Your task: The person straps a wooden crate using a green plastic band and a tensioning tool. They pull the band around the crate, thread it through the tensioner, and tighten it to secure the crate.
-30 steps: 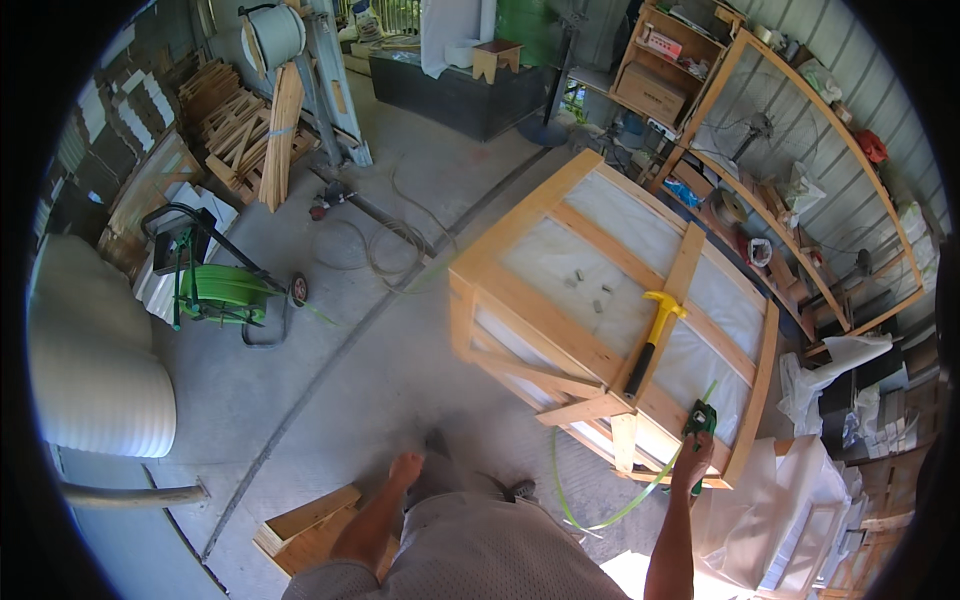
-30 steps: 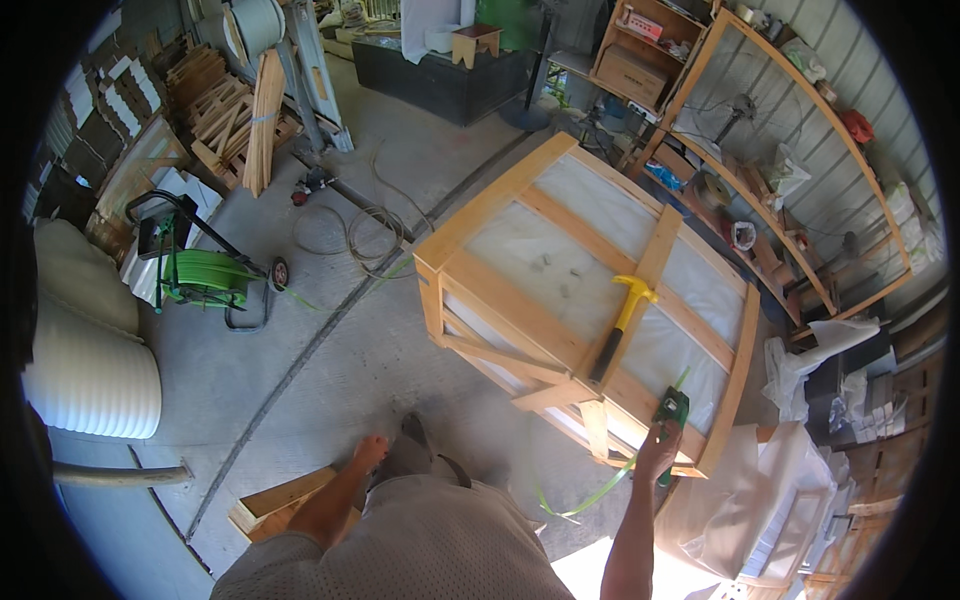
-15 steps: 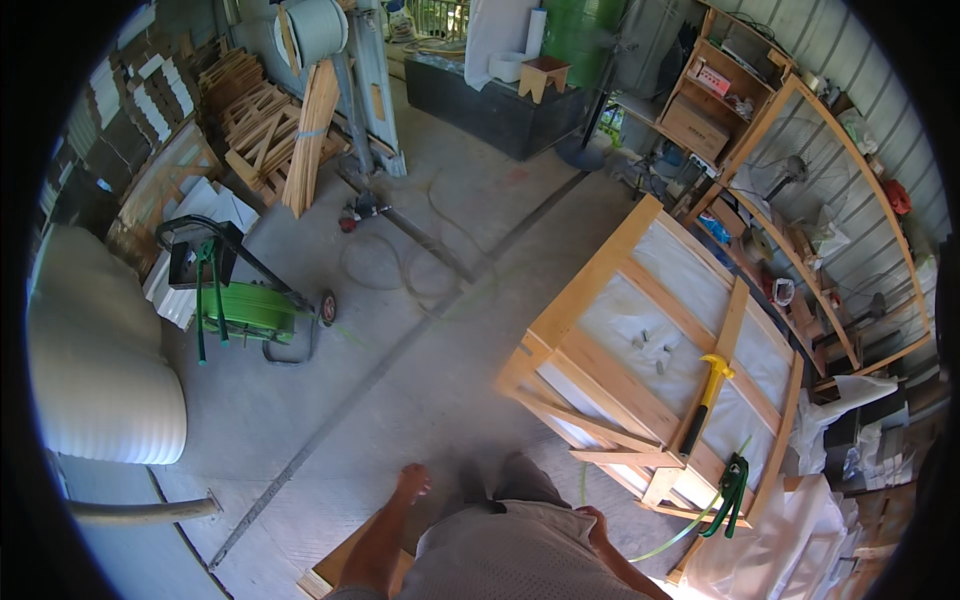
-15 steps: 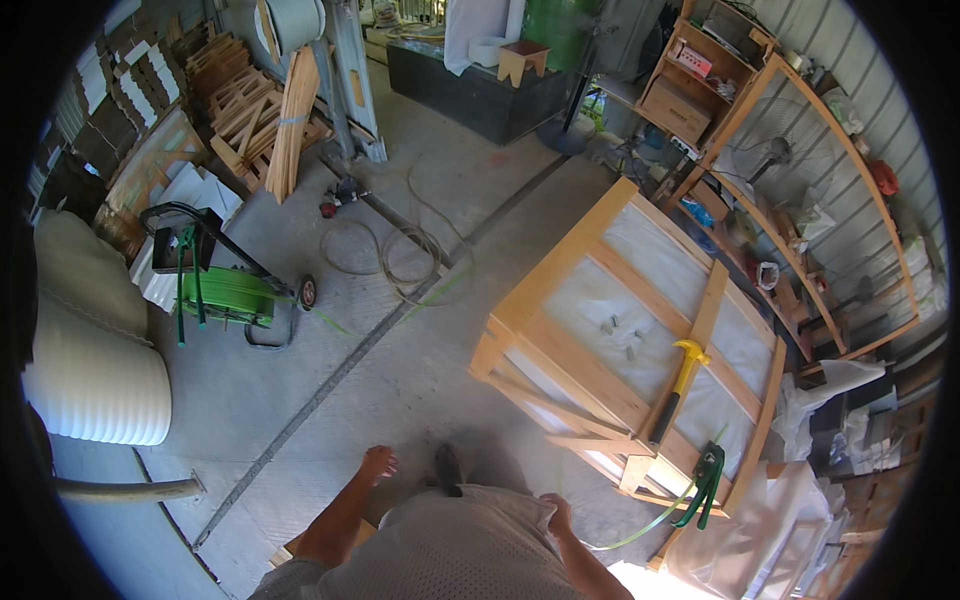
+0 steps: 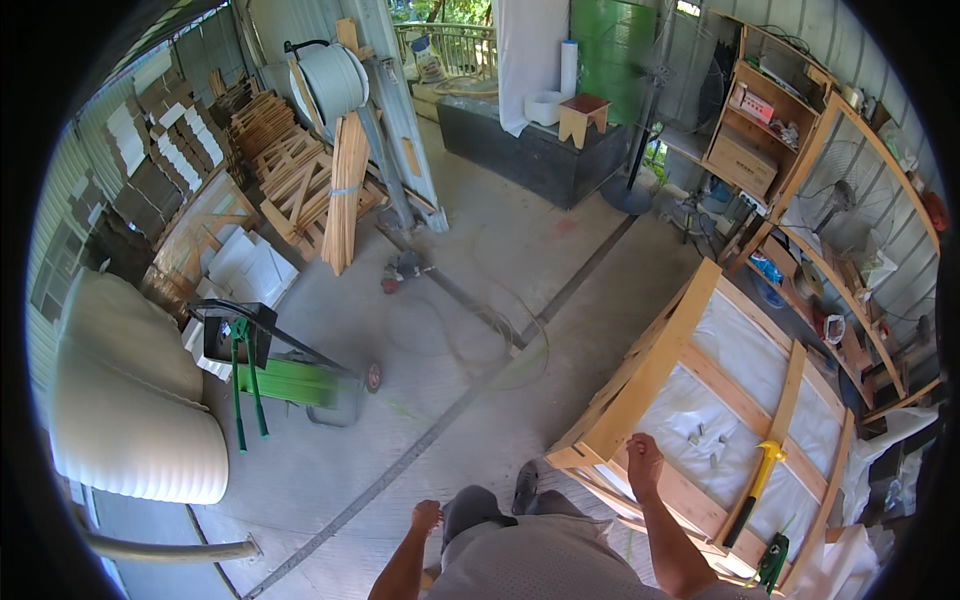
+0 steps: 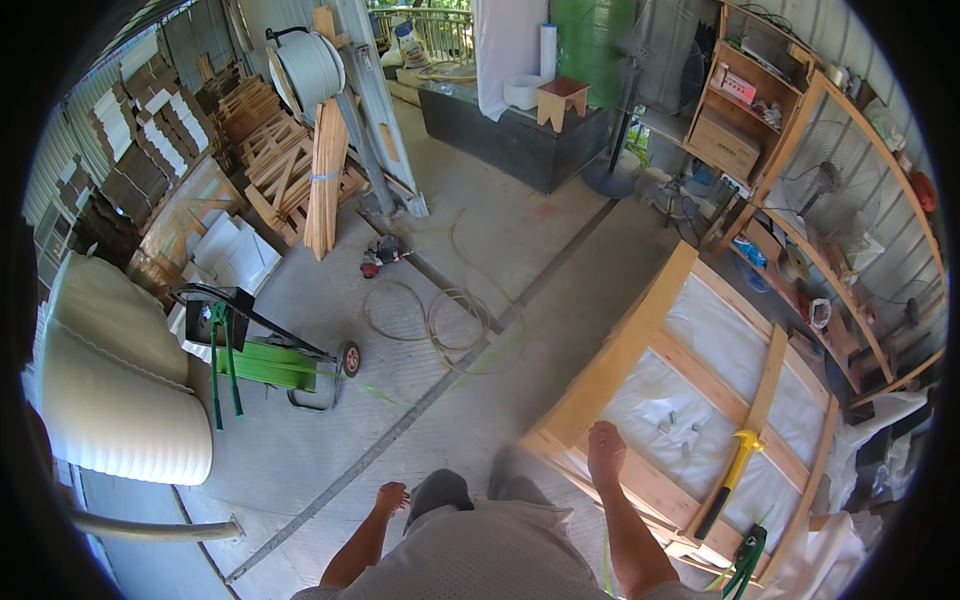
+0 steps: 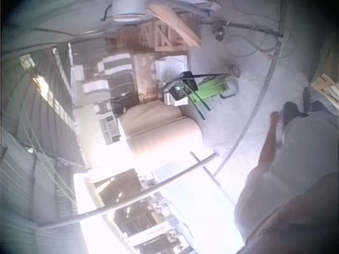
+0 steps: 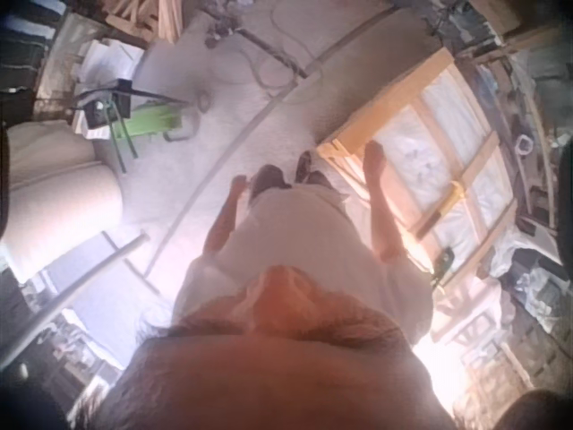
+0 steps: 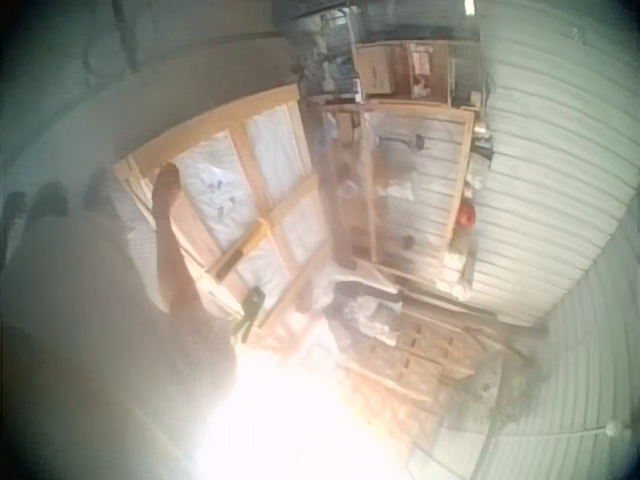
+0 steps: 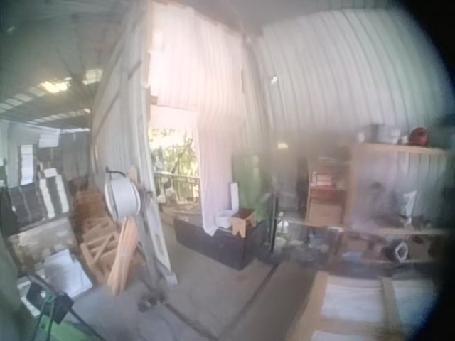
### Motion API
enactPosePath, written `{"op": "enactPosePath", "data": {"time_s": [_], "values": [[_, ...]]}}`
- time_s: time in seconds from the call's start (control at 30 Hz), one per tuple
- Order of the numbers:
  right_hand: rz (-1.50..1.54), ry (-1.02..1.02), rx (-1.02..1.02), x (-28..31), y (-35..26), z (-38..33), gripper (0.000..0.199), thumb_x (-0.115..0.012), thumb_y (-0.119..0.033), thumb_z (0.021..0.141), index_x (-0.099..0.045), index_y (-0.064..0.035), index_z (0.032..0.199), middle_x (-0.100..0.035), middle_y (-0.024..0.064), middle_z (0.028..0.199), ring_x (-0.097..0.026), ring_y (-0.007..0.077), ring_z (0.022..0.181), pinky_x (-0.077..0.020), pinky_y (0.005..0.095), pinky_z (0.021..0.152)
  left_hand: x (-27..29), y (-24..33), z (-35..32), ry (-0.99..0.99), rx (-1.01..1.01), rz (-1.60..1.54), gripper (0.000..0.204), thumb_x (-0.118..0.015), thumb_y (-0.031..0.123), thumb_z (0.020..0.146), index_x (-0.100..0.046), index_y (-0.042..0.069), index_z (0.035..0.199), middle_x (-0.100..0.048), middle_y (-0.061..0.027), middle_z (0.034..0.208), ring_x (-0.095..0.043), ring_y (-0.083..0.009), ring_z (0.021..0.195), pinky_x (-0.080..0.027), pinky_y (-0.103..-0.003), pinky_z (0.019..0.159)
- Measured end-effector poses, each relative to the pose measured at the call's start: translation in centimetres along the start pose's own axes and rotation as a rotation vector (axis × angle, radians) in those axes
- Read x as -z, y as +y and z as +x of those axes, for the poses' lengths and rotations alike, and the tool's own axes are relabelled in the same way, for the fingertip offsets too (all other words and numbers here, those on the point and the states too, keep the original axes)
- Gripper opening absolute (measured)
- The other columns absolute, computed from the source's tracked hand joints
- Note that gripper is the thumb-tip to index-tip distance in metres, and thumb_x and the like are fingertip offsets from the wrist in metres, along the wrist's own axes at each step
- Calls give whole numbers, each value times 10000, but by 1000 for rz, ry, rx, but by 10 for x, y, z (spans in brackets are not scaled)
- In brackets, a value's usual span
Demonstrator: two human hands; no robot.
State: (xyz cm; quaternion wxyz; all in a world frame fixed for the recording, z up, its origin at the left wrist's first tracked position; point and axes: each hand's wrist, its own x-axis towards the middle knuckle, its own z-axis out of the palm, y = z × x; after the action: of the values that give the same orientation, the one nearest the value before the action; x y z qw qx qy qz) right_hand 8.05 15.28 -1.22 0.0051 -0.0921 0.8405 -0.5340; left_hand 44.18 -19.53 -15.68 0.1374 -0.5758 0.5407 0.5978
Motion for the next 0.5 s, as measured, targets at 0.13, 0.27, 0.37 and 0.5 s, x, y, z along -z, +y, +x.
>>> {"op": "enactPosePath", "data": {"time_s": [0.13, 0.27, 0.37, 0.5], "values": [[-345, 13, 68, -30, -25, 59, 270, -622, -86, 810, -570, -8, 1063, -589, 164, 1100, -558, 325, 1029, -452, 407, 901, 20, 9, 27, -70, -22, 38, 145, -484, 129, 890, -550, 61, 780, -606, -114, 669, -526, -160, 452, -395, -348, 345], [-532, 21, 122, -69, -29, 86, 402, -657, -60, 743, -530, -5, 1120, -514, 163, 1212, -444, 364, 1173, -355, 451, 1018, 27, 29, 54, -79, 79, 162, 145, -561, 185, 846, -619, 53, 862, -647, -142, 786, -584, -273, 526, -486, -424, 457], [-666, 74, 66, -89, -24, 89, 433, -657, -70, 720, -517, -13, 1126, -473, 152, 1241, -404, 363, 1212, -320, 473, 1043, 40, 68, 94, -151, -491, 1313, 227, -567, 255, 826, -671, 93, 946, -673, -170, 975, -637, -360, 983, -524, -477, 807], [-688, 129, 109, -96, -21, 87, 461, -652, -89, 709, -502, -23, 1140, -467, 158, 1236, -406, 380, 1199, -329, 492, 1034, 68, 139, 162, -115, -639, 1322, 277, -495, 277, 860, -677, 69, 872, -691, -153, 914, -672, -347, 852, -546, -455, 730]]}}
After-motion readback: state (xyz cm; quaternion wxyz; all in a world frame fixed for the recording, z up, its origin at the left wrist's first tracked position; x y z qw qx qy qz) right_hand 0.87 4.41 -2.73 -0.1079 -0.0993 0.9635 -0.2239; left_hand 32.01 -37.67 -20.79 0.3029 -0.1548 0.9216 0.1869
